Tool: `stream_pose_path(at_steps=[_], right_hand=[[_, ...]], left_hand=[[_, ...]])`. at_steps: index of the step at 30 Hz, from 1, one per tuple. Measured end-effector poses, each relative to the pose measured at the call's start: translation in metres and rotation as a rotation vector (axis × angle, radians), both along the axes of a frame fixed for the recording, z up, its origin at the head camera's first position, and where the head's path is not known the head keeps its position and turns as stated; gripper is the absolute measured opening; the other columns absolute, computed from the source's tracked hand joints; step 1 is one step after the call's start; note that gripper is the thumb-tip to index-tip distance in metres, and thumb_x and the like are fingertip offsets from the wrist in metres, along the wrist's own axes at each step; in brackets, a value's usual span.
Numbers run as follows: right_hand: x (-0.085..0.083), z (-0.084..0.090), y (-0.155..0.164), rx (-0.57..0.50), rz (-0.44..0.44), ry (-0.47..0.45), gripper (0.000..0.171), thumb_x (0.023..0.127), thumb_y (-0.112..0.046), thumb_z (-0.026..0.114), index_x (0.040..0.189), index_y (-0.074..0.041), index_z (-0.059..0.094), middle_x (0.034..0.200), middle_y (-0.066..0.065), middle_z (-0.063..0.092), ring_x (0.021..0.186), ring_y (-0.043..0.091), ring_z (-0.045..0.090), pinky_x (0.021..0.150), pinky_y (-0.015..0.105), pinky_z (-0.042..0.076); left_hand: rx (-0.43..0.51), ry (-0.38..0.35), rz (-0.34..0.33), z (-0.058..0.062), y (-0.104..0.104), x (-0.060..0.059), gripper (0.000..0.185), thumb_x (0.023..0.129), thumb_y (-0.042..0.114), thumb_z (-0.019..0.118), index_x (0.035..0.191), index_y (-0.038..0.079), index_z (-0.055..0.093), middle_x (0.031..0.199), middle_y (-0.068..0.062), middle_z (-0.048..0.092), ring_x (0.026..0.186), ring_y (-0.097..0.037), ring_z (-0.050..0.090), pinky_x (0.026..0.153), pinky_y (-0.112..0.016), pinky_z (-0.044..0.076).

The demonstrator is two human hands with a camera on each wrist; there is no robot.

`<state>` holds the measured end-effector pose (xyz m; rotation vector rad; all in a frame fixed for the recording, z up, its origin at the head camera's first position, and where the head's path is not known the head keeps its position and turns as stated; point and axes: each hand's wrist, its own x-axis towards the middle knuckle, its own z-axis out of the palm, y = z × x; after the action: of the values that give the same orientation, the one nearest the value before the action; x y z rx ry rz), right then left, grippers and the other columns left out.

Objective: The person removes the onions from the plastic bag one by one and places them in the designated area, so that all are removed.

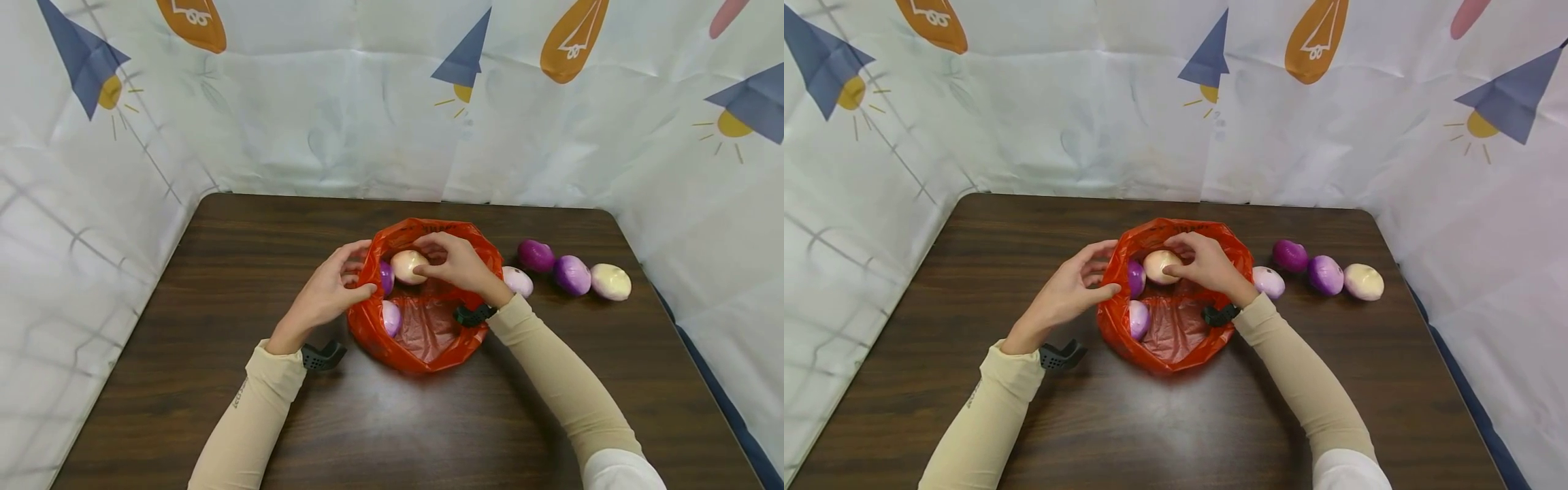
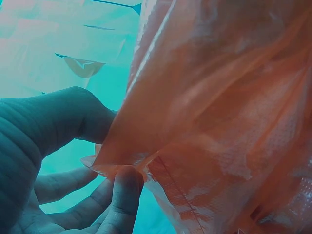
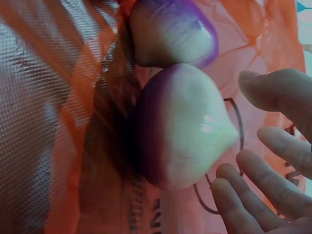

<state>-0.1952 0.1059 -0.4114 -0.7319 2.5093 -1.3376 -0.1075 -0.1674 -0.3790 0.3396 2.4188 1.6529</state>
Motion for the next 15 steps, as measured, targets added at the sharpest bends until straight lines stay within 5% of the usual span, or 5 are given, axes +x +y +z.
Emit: stream_pose_path(at_steps=[15], right_hand=[[-0.004,-0.015,-0.004,0.030,-0.027,-0.048,0.056,0.084,-0.018,0.087,0.133,-0.004,0.064,0.131,0.016,0.069,0.123,0.032,0.068,0.106,0.046,0.056]], left_hand=[[-0.003,-0.017,0.006,0.001,-0.001,-0.002,0.074,0.091,0.010,0.075,0.156,0.015,0.039,0.146,-0.014,0.051,0.128,-0.035,0.060,0.104,-0.052,0.057]])
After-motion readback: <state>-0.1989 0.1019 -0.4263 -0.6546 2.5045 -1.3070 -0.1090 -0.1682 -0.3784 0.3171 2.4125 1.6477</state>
